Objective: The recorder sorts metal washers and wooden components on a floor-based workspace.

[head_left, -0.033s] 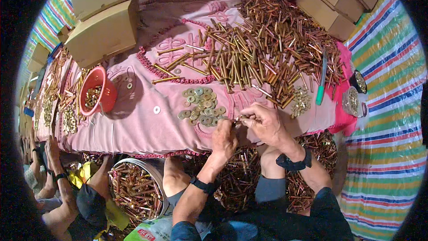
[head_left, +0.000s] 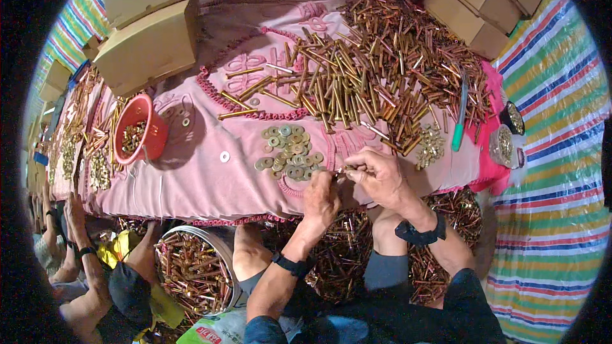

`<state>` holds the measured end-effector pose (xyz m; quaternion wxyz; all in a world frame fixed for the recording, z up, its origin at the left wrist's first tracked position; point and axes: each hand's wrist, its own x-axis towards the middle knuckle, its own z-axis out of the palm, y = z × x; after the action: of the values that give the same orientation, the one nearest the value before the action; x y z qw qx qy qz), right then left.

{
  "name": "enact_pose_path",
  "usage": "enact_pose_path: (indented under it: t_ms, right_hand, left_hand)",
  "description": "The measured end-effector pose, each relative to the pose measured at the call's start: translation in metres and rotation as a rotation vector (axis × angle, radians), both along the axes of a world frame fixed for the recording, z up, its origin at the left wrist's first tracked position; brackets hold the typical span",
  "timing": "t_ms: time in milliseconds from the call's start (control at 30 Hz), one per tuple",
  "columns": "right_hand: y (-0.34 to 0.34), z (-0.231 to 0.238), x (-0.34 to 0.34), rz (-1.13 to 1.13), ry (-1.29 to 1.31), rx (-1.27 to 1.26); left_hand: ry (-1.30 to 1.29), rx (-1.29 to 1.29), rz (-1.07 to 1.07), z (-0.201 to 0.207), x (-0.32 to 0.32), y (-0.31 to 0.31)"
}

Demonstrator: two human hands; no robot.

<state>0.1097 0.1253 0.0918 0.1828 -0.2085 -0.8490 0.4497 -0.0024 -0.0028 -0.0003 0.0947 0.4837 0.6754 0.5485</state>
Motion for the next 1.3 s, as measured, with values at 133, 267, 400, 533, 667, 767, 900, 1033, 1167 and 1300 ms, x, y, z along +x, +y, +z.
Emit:
enact_pose_path:
  t_ms: [133,267,400,533,667,767,900,1033,1167,1300]
  right_hand:
    - [0.0,-0.002,-0.001,0.005,0.123,0.048]
    - [-0.005,0.001,-0.005,-0.012,0.138,0.062]
    - [-0.016,0.004,-0.007,-0.072,0.197,-0.066]
    - [-0.018,0.004,-0.008,-0.023,0.232,0.097]
    - [-0.02,0.008,-0.008,-0.045,0.228,0.105]
    - [-0.02,0.009,-0.01,-0.086,0.219,0.226]
    - [-0.026,0.009,-0.013,-0.143,0.126,0.156]
    - [-0.023,0.014,-0.014,-0.073,0.09,0.369]
    - [-0.026,0.027,-0.011,-0.003,0.044,0.453]
    - [-0.028,0.016,-0.011,-0.039,0.183,0.366]
  left_hand:
    - [-0.002,-0.004,0.005,-0.002,-0.001,0.0]
    - [-0.022,-0.024,-0.002,-0.003,-0.001,-0.001]
    - [-0.056,-0.008,-0.026,0.0,-0.001,-0.001]
    - [-0.036,0.018,-0.03,0.003,0.0,-0.001]
    - [0.021,-0.017,-0.031,0.001,-0.001,-0.002]
    - [0.013,-0.003,-0.043,-0.002,-0.001,-0.001]
    - [0.027,-0.015,-0.036,0.001,-0.001,-0.001]
    - [0.046,0.008,-0.025,-0.003,-0.001,0.0]
    - [0.052,0.004,-0.033,-0.005,0.0,-0.001]
    - [0.052,-0.003,-0.03,-0.003,0.0,-0.001]
